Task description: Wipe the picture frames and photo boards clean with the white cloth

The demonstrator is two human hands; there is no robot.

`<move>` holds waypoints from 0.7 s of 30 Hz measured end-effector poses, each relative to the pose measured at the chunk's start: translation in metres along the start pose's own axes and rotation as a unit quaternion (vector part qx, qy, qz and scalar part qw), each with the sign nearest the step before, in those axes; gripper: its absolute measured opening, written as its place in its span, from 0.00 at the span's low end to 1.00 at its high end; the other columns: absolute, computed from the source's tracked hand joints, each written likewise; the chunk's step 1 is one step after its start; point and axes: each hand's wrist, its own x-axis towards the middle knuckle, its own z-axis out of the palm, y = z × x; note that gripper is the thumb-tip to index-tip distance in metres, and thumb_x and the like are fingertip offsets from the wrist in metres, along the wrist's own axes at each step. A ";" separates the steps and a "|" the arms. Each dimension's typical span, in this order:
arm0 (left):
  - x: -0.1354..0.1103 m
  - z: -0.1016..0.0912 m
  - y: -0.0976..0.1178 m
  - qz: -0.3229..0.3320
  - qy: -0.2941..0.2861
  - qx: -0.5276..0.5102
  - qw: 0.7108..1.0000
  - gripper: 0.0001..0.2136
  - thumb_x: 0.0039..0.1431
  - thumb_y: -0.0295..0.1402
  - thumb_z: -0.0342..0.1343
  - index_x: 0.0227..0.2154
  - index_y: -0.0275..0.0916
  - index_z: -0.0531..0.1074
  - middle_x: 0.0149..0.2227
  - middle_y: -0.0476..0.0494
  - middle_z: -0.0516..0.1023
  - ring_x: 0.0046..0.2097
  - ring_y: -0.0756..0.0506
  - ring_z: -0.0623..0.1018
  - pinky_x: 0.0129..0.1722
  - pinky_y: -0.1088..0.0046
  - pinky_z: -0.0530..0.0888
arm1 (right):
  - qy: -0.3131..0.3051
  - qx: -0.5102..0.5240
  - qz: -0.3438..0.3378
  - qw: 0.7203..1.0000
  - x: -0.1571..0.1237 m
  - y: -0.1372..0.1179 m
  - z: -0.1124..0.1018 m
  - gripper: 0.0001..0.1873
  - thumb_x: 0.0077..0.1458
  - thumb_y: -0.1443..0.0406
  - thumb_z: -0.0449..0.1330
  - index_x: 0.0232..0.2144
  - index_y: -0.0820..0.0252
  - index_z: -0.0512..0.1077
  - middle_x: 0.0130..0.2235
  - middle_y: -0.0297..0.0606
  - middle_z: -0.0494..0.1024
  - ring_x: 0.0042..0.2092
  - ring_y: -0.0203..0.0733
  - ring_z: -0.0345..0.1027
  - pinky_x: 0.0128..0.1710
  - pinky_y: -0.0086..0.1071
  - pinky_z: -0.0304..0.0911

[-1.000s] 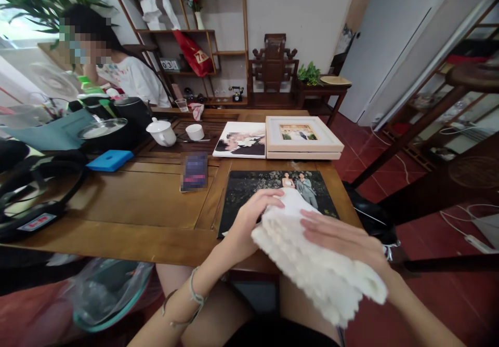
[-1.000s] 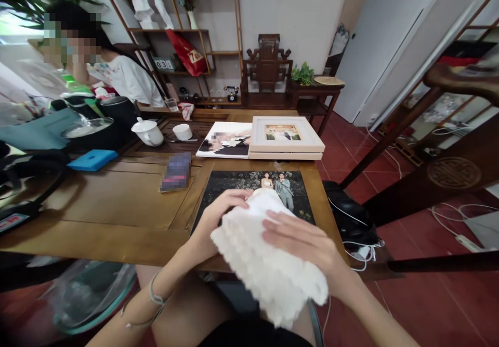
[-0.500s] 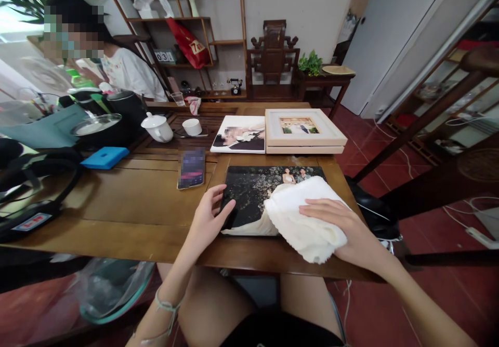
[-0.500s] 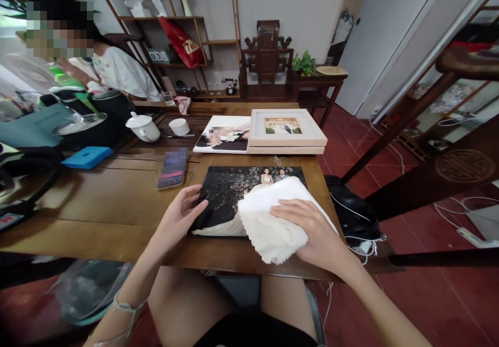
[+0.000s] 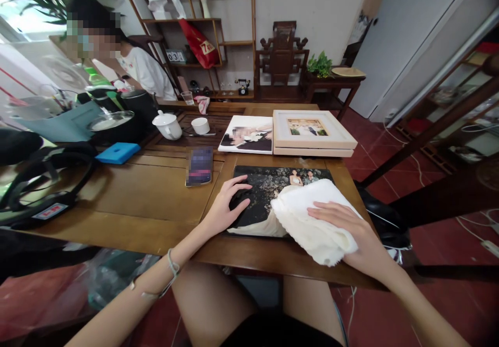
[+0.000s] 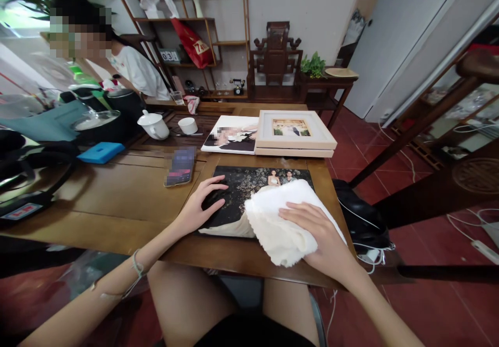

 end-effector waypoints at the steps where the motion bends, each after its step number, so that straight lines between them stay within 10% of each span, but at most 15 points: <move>1: 0.002 0.000 -0.002 0.005 -0.003 0.004 1.000 0.12 0.62 0.33 0.53 0.48 0.42 0.71 0.60 0.38 0.66 0.62 0.39 0.66 0.62 0.50 0.62 | -0.002 -0.003 -0.004 1.000 0.000 0.000 0.000 0.23 0.57 0.66 0.57 0.55 0.52 0.69 0.54 0.41 0.75 0.58 0.52 0.65 0.56 0.51 0.61; 21: 0.003 0.002 -0.008 0.013 0.051 -0.005 0.999 0.14 0.59 0.30 0.56 0.48 0.40 0.75 0.53 0.39 0.76 0.58 0.39 0.71 0.59 0.52 0.69 | 0.060 -0.084 0.022 0.994 0.015 0.018 -0.002 0.35 0.46 0.75 0.52 0.59 0.56 0.64 0.60 0.44 0.68 0.62 0.53 0.58 0.60 0.52 0.56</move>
